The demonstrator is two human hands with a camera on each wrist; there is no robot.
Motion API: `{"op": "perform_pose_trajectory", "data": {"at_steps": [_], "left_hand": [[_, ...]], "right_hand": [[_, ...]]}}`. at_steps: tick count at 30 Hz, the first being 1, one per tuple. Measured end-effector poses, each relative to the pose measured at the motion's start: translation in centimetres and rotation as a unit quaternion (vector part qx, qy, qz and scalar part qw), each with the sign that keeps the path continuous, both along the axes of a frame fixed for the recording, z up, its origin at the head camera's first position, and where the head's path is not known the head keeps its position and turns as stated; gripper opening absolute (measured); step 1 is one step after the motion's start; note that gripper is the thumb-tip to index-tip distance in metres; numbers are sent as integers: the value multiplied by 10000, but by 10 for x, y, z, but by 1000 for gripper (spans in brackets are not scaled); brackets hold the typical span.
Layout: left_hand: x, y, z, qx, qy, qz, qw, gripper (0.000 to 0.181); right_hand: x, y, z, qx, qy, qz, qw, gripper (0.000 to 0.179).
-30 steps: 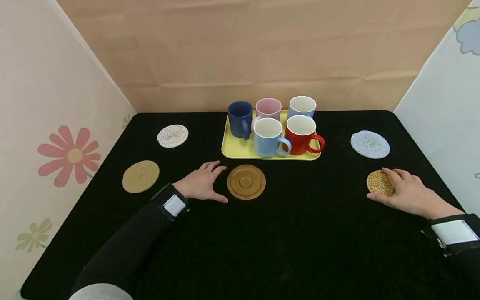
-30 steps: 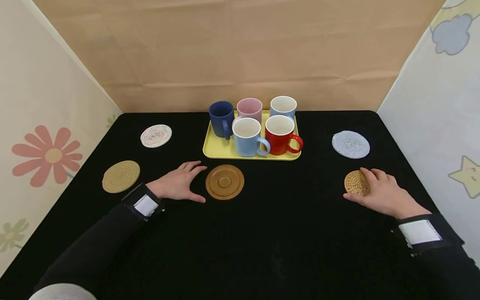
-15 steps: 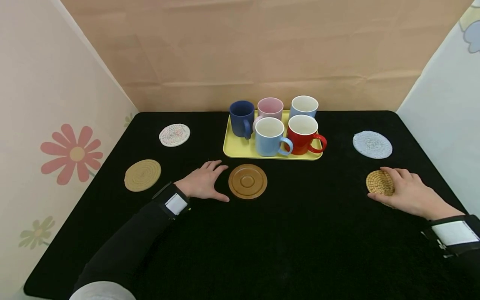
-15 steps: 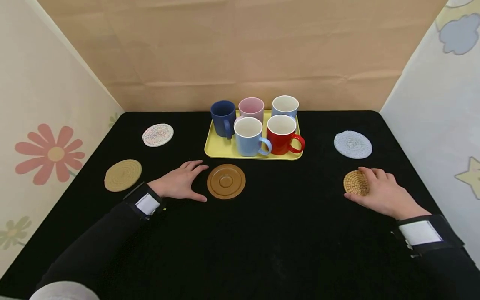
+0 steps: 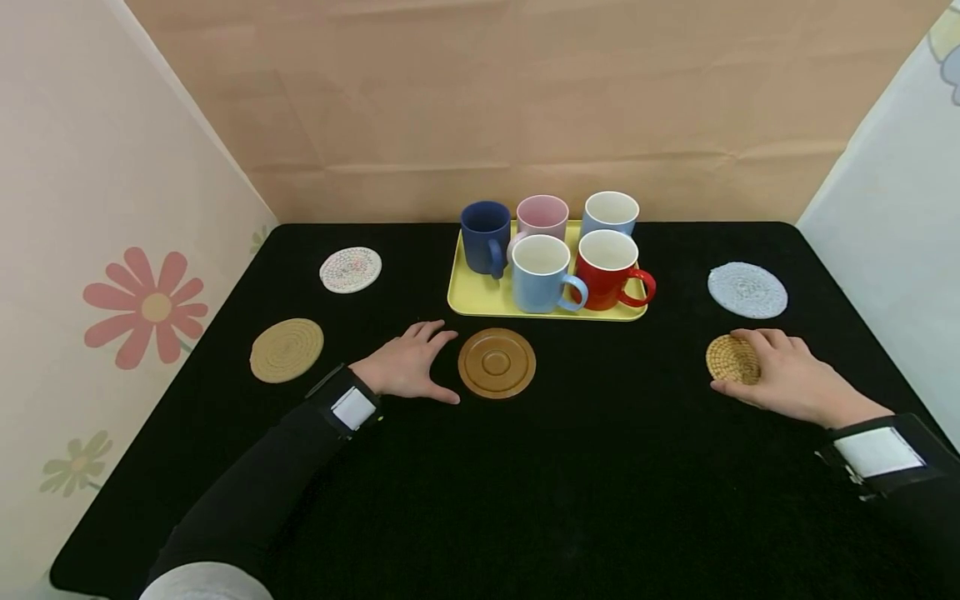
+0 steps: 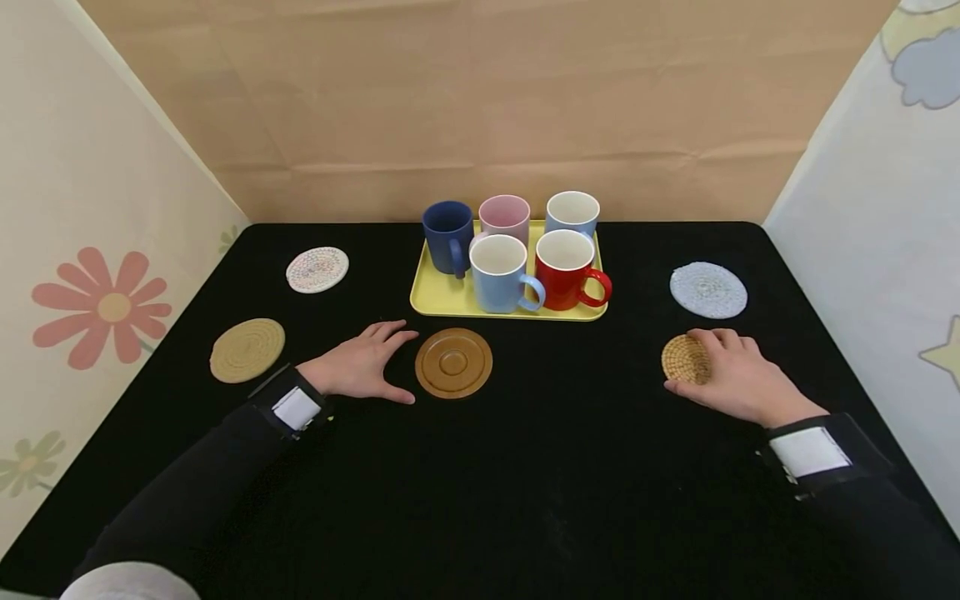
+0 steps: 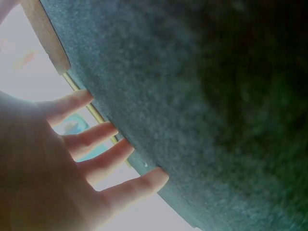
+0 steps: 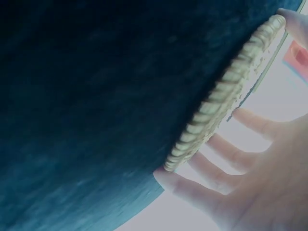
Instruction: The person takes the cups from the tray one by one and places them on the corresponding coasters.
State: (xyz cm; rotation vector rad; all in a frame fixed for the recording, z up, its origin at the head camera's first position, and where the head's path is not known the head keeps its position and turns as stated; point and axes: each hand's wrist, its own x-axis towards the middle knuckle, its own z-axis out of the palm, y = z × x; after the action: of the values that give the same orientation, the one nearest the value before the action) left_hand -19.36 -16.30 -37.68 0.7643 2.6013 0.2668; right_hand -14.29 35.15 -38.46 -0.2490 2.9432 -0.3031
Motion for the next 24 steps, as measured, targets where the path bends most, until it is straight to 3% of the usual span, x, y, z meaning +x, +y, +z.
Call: {"op": "perform_pose_trajectory", "data": {"at_steps": [24], "left_hand": [[-2, -1, -2, 71, -54, 35, 10000, 102]], "right_hand": [[-17, -54, 6, -183, -69, 626, 9978, 91]]}}
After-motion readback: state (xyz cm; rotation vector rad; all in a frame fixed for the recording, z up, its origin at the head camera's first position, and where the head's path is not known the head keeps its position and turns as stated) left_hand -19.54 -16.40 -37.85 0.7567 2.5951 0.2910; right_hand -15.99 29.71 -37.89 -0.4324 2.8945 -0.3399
